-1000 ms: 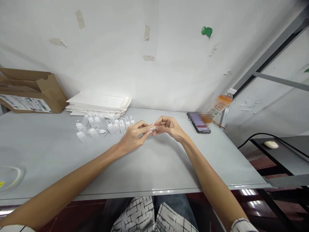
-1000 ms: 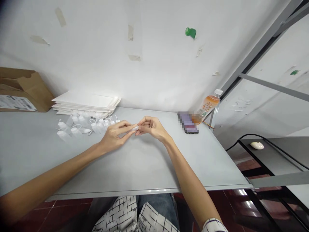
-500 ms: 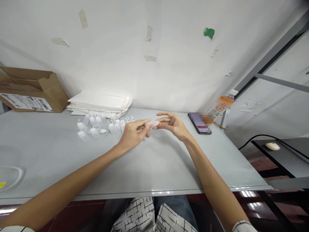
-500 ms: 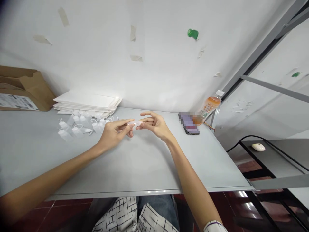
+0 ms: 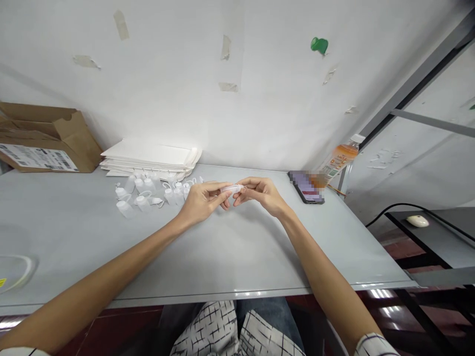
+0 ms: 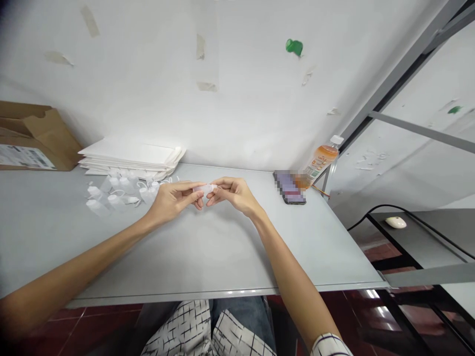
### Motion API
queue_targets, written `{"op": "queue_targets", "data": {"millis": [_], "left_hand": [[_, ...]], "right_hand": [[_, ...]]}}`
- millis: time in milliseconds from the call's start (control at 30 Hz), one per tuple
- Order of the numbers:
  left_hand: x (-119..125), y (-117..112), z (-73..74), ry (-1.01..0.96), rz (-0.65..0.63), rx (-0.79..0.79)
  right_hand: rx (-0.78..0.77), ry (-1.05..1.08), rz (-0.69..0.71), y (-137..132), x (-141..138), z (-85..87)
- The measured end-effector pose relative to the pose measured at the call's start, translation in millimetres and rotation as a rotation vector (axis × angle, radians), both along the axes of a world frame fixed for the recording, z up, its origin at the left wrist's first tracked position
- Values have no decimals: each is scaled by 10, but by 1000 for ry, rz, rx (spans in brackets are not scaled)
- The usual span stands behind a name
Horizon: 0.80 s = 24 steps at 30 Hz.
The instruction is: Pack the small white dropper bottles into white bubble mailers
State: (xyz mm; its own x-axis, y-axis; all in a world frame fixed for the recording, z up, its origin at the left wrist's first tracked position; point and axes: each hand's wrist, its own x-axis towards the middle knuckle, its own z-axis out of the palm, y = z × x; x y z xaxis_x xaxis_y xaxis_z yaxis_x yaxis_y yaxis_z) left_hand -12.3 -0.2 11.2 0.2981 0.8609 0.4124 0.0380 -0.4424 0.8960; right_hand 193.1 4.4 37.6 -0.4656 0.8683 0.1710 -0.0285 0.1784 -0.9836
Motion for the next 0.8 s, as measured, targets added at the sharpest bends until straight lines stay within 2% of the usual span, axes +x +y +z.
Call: {"op": "queue_targets", "data": {"millis": [167,333,633,800], "left_hand": [[-1,32,-58,39,6,33],[9,7,-35,84,10,121],[-31,26,-46,297,116,473],[-37,45,-79,315,124,582]], "right_hand": [[-15,7,-30,28,-6,-49],[-16,22,-37,49,-4,-92],[-31,45,-21,81,-10,-148],[-25,71,0,94,10,-179]]}}
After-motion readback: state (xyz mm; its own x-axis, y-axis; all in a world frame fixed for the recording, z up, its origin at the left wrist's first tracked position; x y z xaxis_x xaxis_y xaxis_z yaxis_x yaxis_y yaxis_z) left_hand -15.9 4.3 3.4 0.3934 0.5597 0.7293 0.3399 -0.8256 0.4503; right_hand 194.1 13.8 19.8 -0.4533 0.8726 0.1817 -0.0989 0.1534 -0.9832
